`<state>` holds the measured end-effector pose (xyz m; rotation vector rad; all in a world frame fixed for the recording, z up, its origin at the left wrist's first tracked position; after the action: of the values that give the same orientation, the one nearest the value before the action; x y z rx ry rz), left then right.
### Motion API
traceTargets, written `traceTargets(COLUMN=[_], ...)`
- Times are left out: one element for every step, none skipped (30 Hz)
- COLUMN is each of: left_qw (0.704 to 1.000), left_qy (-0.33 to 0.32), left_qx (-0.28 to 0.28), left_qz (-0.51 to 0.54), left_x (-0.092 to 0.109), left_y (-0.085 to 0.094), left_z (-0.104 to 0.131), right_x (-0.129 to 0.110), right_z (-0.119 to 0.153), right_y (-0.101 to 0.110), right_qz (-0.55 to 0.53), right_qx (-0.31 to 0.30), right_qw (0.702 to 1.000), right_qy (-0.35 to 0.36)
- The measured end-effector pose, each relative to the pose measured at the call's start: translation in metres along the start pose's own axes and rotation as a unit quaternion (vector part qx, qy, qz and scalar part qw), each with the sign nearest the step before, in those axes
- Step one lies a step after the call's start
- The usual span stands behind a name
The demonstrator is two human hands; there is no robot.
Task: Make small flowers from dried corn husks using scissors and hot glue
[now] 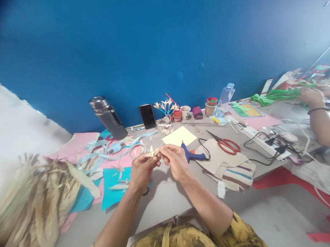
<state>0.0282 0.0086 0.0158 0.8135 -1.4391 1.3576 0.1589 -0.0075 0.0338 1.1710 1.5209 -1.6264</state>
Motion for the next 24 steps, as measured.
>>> traceTargets(left_qw=[1.000, 0.999, 0.998, 0.997, 0.996, 0.996, 0.996, 0.996, 0.997, 0.997, 0.998, 0.998, 0.999, 0.999, 1.000, 1.000, 1.000, 1.000, 1.000, 1.000, 0.999, 0.999, 0.998, 0.997], left_qy=[0.010, 0.018, 0.024, 0.027, 0.028, 0.027, 0.026, 0.024, 0.023, 0.021, 0.019, 0.016, 0.012, 0.008, 0.005, 0.002, 0.001, 0.002, 0.005, 0.011, 0.018, 0.026, 0.032, 0.035], left_qx=[-0.005, -0.007, -0.008, -0.007, -0.007, -0.007, -0.006, -0.003, 0.001, 0.005, 0.008, 0.009, 0.009, 0.007, 0.007, 0.007, 0.007, 0.009, 0.011, 0.012, 0.015, 0.017, 0.019, 0.020], left_qz=[0.028, 0.049, 0.064, 0.073, 0.079, 0.081, 0.082, 0.080, 0.076, 0.071, 0.063, 0.054, 0.044, 0.034, 0.025, 0.018, 0.013, 0.012, 0.015, 0.022, 0.033, 0.044, 0.055, 0.060], left_x=[-0.002, -0.004, -0.005, -0.006, -0.006, -0.007, -0.007, -0.007, -0.007, -0.007, -0.008, -0.008, -0.008, -0.009, -0.009, -0.009, -0.010, -0.010, -0.010, -0.010, -0.010, -0.010, -0.010, -0.009], left_y=[-0.001, -0.001, -0.002, -0.002, -0.002, -0.002, -0.002, -0.001, -0.001, 0.000, 0.001, 0.001, 0.002, 0.002, 0.002, 0.002, 0.002, 0.002, 0.002, 0.001, 0.001, 0.000, 0.000, 0.000], left_z=[0.000, -0.001, -0.001, -0.001, -0.001, -0.001, -0.001, -0.001, -0.001, -0.001, 0.000, 0.000, 0.000, 0.001, 0.001, 0.001, 0.001, 0.001, 0.001, 0.000, 0.000, 0.000, 0.000, 0.000], right_x=[0.001, 0.001, 0.002, 0.003, 0.003, 0.004, 0.005, 0.005, 0.004, 0.003, 0.001, -0.001, -0.003, -0.004, -0.005, -0.006, -0.006, -0.005, -0.003, -0.001, 0.001, 0.003, 0.004, 0.005], right_z=[0.001, 0.001, 0.002, 0.003, 0.004, 0.005, 0.006, 0.007, 0.008, 0.010, 0.011, 0.012, 0.013, 0.014, 0.014, 0.015, 0.015, 0.015, 0.014, 0.014, 0.013, 0.013, 0.011, 0.010], right_y=[-0.001, -0.002, -0.002, -0.003, -0.003, -0.003, -0.003, -0.002, -0.001, -0.001, 0.000, 0.000, 0.001, 0.001, 0.002, 0.002, 0.003, 0.004, 0.005, 0.006, 0.007, 0.008, 0.008, 0.009], right_qz=[-0.003, -0.003, -0.001, 0.004, 0.011, 0.021, 0.031, 0.043, 0.057, 0.075, 0.095, 0.117, 0.139, 0.158, 0.173, 0.184, 0.190, 0.191, 0.187, 0.176, 0.161, 0.142, 0.123, 0.107], right_qx=[0.010, 0.019, 0.025, 0.029, 0.032, 0.033, 0.032, 0.027, 0.020, 0.012, 0.005, -0.002, -0.008, -0.012, -0.015, -0.016, -0.013, -0.007, 0.002, 0.012, 0.022, 0.031, 0.039, 0.043], right_qw=[1.000, 1.000, 1.000, 1.000, 0.999, 0.999, 0.999, 0.998, 0.998, 0.996, 0.993, 0.989, 0.985, 0.981, 0.978, 0.976, 0.975, 0.974, 0.976, 0.978, 0.981, 0.984, 0.987, 0.989], right_qy=[0.000, 0.003, 0.007, 0.010, 0.012, 0.014, 0.017, 0.024, 0.035, 0.051, 0.070, 0.086, 0.101, 0.111, 0.116, 0.118, 0.118, 0.117, 0.114, 0.110, 0.106, 0.100, 0.095, 0.090])
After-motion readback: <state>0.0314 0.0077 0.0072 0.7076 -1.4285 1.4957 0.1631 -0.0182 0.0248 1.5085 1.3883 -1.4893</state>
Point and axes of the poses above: each hand's wrist, its own z-axis away from the middle knuckle, its own y-axis out of the back of the hand, x = y × z, the point moved 2 cm from there along -z, towards the middle knuckle, and after that the axes turned 4 degrees about y, right-handed, at the moved point
